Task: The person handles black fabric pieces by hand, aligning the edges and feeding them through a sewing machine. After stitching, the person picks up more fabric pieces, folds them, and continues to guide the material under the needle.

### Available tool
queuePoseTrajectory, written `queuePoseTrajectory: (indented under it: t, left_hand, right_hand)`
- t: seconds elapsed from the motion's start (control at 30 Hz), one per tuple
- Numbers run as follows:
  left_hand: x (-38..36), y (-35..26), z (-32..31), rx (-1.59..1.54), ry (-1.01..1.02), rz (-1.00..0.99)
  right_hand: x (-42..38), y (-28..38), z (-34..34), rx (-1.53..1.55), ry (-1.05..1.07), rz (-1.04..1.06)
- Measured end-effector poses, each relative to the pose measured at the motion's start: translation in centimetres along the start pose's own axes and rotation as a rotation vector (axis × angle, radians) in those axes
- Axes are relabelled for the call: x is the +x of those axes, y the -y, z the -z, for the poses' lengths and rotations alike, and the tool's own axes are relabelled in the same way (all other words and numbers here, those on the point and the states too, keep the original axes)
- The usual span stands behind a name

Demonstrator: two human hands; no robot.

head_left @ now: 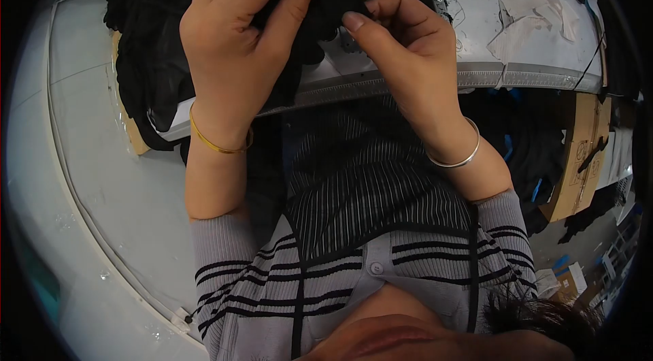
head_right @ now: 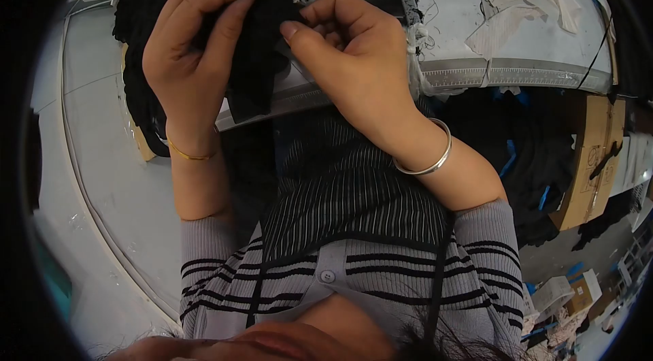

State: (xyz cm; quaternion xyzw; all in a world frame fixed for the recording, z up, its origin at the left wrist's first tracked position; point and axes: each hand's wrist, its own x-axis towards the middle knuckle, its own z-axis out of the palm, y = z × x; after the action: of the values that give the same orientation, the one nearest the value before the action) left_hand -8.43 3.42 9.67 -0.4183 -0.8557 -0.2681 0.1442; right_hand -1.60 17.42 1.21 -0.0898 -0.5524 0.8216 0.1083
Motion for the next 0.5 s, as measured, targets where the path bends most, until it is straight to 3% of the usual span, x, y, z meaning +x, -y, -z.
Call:
queuePoseTrajectory:
  t: [0.1, 0.17, 0.27, 0.5]
  left_hand:
    - [0.1, -1.1, -0.3, 0.059, -0.107, -0.007]
    - [0.4, -1.9, -0.3, 0.36, -0.075, -0.2]
    - [-1.1, 2.1, -2.5, 0.266, -0.207, -0.337]
    - [-1.7, 3.7, -2.7, 0.096, -0.184, -0.33]
  right_hand:
    - [-0.1, 0.2, 0.4, -0.023, 0.045, -0.041]
    - [-0.1, 0.3, 0.6, -0.038, 0.061, -0.049]
    - [-0.1, 0.2, 0.6, -0.045, 0.07, -0.053]
    - [-0.2, -0.1, -0.1, 0.101, 0.011, 0.002]
